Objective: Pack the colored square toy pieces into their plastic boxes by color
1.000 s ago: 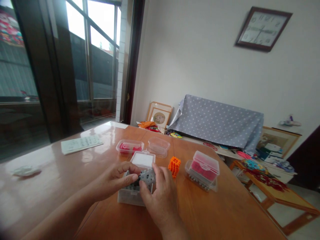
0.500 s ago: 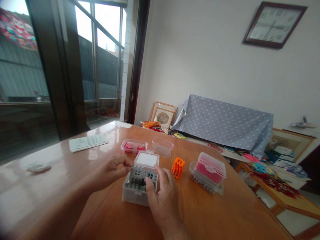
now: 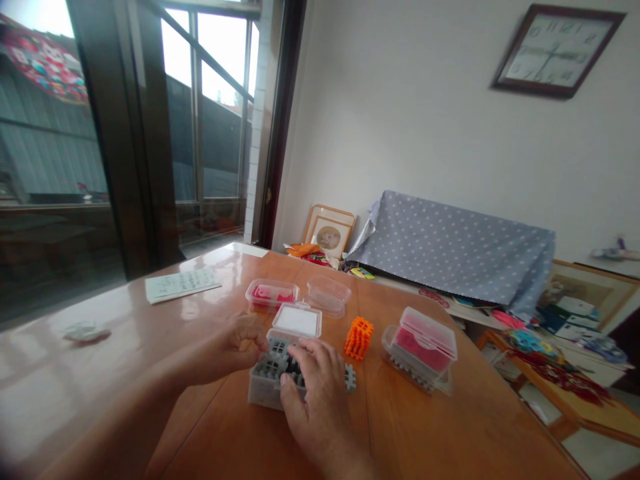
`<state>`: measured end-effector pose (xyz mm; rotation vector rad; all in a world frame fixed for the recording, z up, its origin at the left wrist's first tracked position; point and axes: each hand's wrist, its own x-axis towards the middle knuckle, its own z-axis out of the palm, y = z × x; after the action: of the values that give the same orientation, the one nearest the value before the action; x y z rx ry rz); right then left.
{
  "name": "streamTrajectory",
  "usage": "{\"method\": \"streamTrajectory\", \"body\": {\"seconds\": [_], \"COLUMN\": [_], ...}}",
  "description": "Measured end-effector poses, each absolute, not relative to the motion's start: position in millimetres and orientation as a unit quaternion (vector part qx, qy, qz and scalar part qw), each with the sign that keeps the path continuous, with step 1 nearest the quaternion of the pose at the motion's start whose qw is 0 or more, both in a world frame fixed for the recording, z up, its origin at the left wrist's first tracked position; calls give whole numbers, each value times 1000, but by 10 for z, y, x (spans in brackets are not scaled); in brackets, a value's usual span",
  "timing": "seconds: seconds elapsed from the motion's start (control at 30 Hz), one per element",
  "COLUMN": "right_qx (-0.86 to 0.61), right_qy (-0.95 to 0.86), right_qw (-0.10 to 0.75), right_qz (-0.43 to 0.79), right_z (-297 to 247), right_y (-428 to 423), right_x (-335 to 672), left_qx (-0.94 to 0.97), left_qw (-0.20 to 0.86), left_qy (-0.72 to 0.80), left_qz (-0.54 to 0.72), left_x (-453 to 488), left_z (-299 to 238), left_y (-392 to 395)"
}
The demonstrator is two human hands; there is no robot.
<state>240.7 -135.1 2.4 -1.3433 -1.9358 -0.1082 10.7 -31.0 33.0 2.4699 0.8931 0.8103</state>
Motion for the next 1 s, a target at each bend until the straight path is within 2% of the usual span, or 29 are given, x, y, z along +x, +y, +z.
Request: {"method": "streamTrajectory", "body": {"seconds": [0.67,0.83,1.0], "right_qx": [-516,-521,-599], "right_qy": [-783,-756,-634], "right_qw": [344,396,483], "right_qz": [-33,-9,69], "right_z": [-3,48,83], "right_y": [-1371,-1346,-1269], "right_x": [2368,2482,2967], "left_qx": [899,901,899], "left_qw": [194,196,192], "left_qy": [275,279,286], "left_qz": [280,267,271], "left_x": [64,62,71], "left_z": [349,371,401], "left_y": [-339,-345,-342]}}
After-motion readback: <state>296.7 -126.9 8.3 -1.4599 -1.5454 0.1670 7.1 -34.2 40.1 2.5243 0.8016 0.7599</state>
